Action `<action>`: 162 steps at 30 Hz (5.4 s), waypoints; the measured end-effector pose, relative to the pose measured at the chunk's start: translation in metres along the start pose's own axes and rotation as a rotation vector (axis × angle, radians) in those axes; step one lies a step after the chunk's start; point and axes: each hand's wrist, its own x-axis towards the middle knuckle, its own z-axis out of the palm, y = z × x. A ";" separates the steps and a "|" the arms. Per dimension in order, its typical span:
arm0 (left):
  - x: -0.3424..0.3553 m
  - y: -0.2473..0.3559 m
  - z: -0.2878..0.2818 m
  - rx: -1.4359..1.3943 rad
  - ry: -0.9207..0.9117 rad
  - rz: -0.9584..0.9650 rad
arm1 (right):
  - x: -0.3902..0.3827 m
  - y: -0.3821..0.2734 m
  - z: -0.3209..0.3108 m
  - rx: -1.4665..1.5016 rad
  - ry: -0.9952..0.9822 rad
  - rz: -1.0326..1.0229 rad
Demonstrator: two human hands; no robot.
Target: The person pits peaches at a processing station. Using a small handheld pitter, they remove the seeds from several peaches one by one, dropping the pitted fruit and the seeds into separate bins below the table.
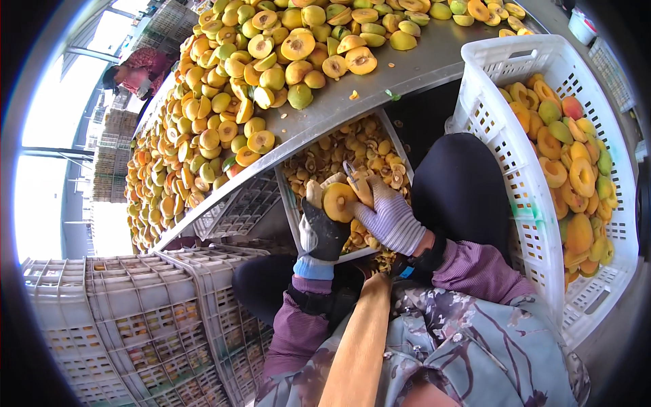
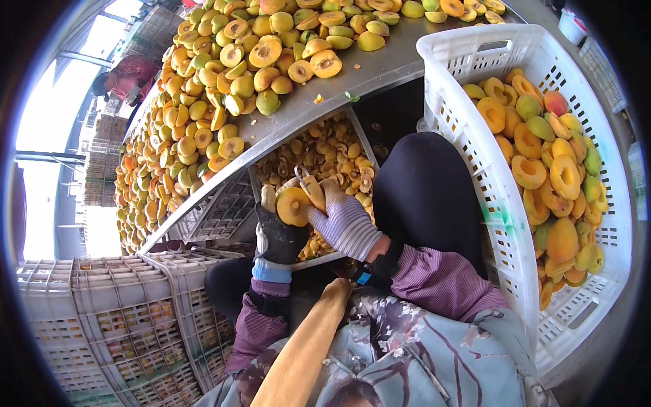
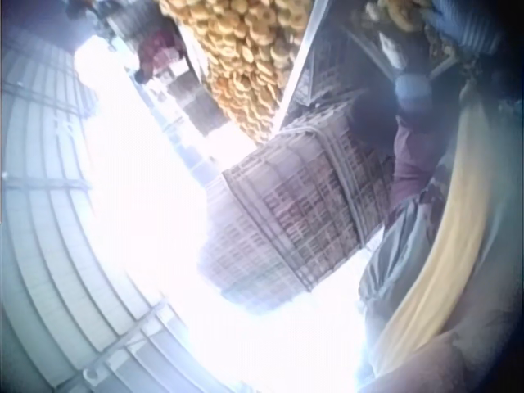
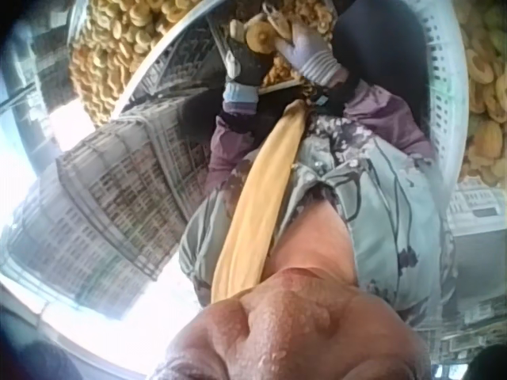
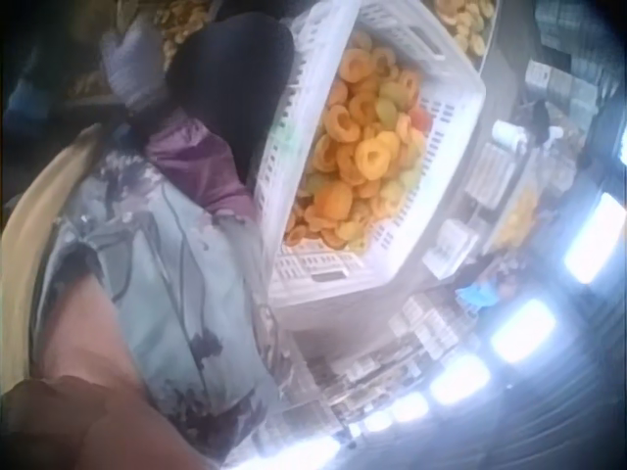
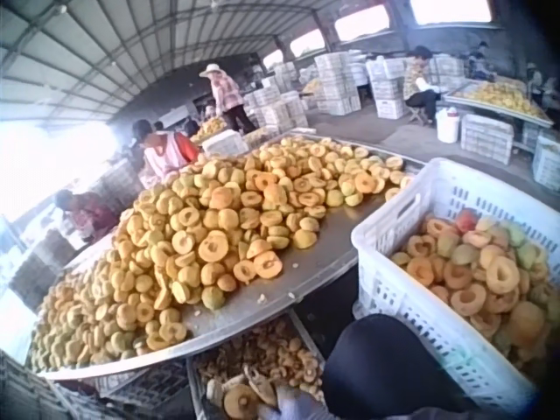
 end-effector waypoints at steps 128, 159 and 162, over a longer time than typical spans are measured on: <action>0.102 0.147 0.027 -0.905 0.160 0.584 | -0.031 0.038 0.055 0.711 -0.502 1.058; 0.053 -0.021 -0.047 -1.704 -0.026 -0.515 | -0.010 -0.010 -0.006 -0.196 -0.214 -0.011; 0.033 -0.019 -0.027 -1.463 0.086 -0.487 | -0.009 -0.019 -0.008 -0.252 -0.232 -0.069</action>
